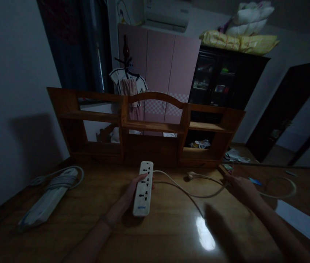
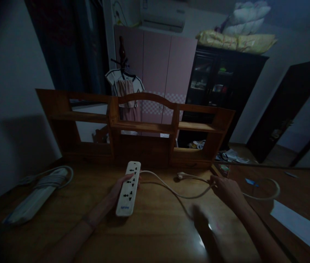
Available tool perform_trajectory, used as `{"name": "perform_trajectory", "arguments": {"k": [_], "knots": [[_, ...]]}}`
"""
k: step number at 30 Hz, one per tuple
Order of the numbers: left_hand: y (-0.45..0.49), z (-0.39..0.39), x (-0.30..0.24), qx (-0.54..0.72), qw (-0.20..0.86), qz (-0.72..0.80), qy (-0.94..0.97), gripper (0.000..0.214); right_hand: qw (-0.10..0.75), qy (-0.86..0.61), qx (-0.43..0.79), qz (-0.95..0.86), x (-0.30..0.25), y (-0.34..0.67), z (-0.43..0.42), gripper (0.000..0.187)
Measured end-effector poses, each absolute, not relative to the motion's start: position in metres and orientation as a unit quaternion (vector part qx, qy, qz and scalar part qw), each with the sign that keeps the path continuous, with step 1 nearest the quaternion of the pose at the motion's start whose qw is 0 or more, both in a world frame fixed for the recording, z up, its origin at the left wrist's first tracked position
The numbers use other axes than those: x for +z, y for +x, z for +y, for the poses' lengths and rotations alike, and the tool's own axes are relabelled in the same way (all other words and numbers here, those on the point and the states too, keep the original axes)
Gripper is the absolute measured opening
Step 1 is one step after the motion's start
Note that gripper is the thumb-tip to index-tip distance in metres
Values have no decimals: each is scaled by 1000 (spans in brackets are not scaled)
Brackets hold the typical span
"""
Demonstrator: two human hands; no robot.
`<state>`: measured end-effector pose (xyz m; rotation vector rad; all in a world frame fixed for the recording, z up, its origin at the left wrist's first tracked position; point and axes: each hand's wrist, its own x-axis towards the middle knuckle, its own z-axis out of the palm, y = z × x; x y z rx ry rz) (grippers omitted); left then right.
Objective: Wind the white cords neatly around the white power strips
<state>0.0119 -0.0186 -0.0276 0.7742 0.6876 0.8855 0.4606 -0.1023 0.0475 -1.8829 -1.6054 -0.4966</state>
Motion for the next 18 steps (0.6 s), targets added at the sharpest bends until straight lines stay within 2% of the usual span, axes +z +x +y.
{"name": "perform_trajectory", "arguments": {"k": [2,5,7,9,12,14,18], "knots": [[15,-21,-29,402,771,341,358,42,216,-700,-187,-654,35,459,-99,13],[19,-20,-33,398,748,385,365,43,86,-704,-291,-642,20,447,-102,45],[21,-18,-36,404,736,397,370,43,59,-693,-342,-631,11,423,-110,67],[23,-16,-38,410,731,399,373,42,59,-645,-336,-684,4,384,-121,82],[25,-13,-39,416,725,401,374,41,103,-576,-278,-761,0,315,-137,90],[25,-14,-39,419,722,403,374,41,114,-532,-210,-812,-1,275,-140,90],[25,-16,-39,421,722,397,380,44,201,-549,-138,-800,-2,231,-117,85]]}}
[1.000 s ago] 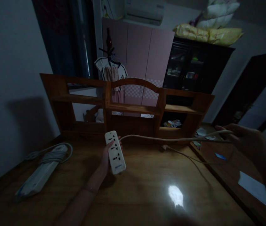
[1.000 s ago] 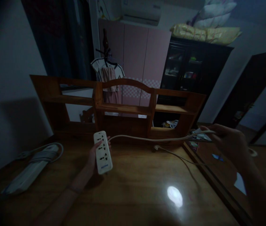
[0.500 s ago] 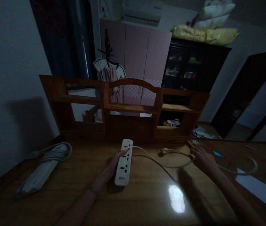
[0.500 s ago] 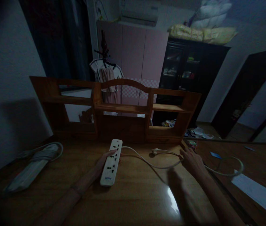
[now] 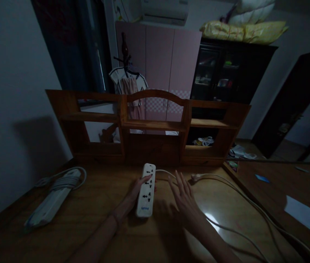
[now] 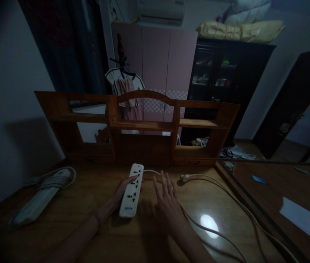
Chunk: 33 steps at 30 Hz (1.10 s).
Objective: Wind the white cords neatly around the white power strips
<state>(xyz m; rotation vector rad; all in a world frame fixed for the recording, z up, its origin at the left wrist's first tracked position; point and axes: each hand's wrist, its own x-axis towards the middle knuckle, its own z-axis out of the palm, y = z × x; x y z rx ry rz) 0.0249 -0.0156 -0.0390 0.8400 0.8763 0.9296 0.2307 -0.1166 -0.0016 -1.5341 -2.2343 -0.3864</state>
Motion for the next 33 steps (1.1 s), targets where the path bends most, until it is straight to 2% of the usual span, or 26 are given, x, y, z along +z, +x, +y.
{"name": "perform_trajectory", "arguments": {"k": [3,5,11,14,22,26,29,33], "knots": [[25,-16,-39,415,746,368,369,47,283,-572,-98,-763,-7,220,-84,83],[25,-17,-38,414,768,341,351,47,309,-574,-79,-754,-14,216,-64,79],[20,-22,-32,407,779,309,365,49,270,-543,-102,-789,-40,211,-34,73],[20,-24,-32,392,785,292,381,50,267,-533,-67,-800,-44,218,-29,68],[29,-41,-14,288,824,248,420,41,259,-578,-33,-773,-24,247,-24,55],[34,-49,-14,200,834,253,447,50,253,-582,-49,-771,-11,252,-27,50],[37,-49,-22,170,833,288,440,50,267,-574,-51,-773,1,252,-29,47],[37,-48,-30,130,866,303,375,44,328,-546,-19,-771,16,248,-31,41]]}}
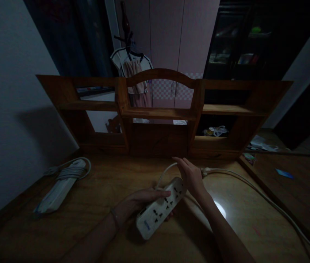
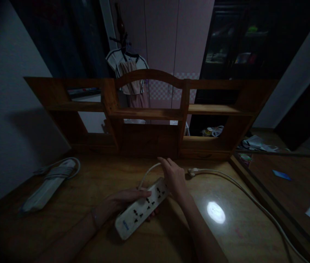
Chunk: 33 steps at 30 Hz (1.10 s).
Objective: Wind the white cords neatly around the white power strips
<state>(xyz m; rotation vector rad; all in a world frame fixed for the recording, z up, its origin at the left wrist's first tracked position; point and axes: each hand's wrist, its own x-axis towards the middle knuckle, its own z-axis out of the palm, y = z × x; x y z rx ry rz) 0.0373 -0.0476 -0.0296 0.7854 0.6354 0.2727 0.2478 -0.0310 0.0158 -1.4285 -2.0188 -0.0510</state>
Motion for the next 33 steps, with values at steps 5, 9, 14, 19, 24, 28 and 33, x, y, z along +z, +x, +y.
{"name": "perform_trajectory", "arguments": {"k": [5,9,14,19,24,28,33], "knots": [[35,-43,-26,184,917,222,274,59,458,-492,59,-738,36,246,-34,32],[36,-39,-15,281,901,192,268,82,528,-479,82,-696,57,252,-44,29],[40,-31,-23,329,865,252,283,64,532,-503,98,-674,68,258,-55,29],[40,-26,-35,349,865,236,274,62,529,-506,90,-675,60,255,-54,29],[37,-27,-33,367,866,202,273,57,539,-498,88,-673,59,253,-59,28],[35,-26,-34,441,814,281,253,35,542,-497,89,-671,70,253,-82,27],[30,-20,-37,534,735,346,233,29,513,-442,32,-735,89,249,-129,17]]}}
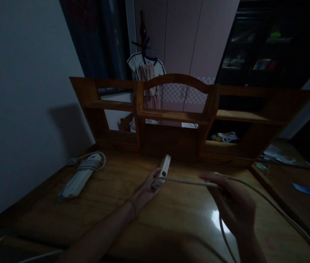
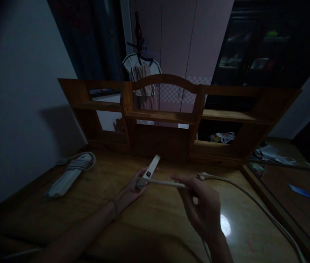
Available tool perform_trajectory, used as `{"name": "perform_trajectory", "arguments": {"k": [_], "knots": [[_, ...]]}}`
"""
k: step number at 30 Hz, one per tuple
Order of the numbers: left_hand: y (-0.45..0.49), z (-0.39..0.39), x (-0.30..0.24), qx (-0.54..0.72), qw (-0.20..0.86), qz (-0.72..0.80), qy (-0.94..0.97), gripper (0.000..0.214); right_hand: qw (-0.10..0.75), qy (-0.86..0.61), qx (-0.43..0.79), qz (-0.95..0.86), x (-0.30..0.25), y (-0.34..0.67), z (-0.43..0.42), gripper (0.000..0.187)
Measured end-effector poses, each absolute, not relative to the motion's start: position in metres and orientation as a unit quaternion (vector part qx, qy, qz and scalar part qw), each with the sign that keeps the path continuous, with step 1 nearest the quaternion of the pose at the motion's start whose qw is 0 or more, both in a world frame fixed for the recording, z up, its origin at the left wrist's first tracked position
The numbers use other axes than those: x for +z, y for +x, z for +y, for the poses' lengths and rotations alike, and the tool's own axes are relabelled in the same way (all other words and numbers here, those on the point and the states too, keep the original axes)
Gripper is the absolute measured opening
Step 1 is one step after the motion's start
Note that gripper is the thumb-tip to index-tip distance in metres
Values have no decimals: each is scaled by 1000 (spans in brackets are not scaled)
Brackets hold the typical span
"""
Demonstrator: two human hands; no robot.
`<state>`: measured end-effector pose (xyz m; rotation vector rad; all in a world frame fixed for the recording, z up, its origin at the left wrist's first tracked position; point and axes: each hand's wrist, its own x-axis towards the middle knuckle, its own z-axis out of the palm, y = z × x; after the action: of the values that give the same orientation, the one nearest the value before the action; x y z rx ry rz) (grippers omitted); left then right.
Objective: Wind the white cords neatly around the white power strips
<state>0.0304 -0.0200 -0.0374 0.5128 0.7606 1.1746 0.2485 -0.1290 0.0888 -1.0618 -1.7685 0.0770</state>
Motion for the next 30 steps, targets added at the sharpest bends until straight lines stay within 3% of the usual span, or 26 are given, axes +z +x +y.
{"name": "perform_trajectory", "arguments": {"k": [4,7,17,24,28,30], "knots": [[24,-18,-40,563,720,332,234,34,455,-399,32,-795,93,245,-151,20],[23,-17,-39,560,719,327,247,36,460,-408,40,-787,92,246,-153,20],[34,-31,-28,310,798,389,340,63,512,-490,161,-687,84,265,-130,18],[30,-58,-24,227,836,182,466,63,472,-549,241,-646,72,284,-95,25],[24,-64,-16,211,833,179,480,47,455,-548,319,-625,59,296,-84,29],[20,-62,-11,210,838,197,464,49,457,-539,358,-610,53,299,-82,30]]}}
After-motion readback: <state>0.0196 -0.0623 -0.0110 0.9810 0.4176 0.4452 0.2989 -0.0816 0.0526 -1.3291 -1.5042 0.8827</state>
